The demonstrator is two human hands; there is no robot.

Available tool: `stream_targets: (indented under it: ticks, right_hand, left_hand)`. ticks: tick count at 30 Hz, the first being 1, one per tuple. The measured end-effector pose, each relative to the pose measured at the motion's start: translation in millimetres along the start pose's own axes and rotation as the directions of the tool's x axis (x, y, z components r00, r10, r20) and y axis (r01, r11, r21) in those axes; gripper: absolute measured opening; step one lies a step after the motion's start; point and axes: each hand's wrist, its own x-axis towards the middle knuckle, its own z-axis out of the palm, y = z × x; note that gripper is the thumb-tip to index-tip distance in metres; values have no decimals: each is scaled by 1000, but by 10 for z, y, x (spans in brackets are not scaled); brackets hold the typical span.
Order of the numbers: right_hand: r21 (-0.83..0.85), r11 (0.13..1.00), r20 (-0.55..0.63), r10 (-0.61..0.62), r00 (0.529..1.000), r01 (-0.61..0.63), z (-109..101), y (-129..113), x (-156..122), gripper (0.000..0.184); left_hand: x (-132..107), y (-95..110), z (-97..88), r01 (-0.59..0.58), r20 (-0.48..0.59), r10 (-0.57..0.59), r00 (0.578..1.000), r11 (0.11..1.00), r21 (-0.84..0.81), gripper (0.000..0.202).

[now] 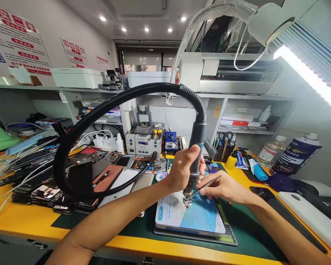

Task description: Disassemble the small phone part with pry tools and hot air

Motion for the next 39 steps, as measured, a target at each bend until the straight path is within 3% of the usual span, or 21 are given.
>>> stream_targets:
  ticks: [10, 18, 28, 39]
  right_hand:
    - [-6, 1000, -2, -11, 1000, 10, 1, 14, -5, 34]
    - [9, 1000, 0, -18, 1000, 18, 5, 16, -1, 33]
    - [6, 1000, -4, -16, 1000, 16, 1, 15, -3, 32]
    - [-2, 1000, -5, -7, 1000, 7, 7, 12, -11, 34]
  left_hand:
    - [35, -9, 33, -74, -184, 68, 981, 997, -27, 59]
    - [-9, -8, 37, -19, -60, 18, 998, 1000, -17, 57]
    - [9, -30, 7, -69, -53, 68, 996, 997, -16, 56]
    - [43, -18, 28, 9, -82, -17, 996, 995, -103, 59]
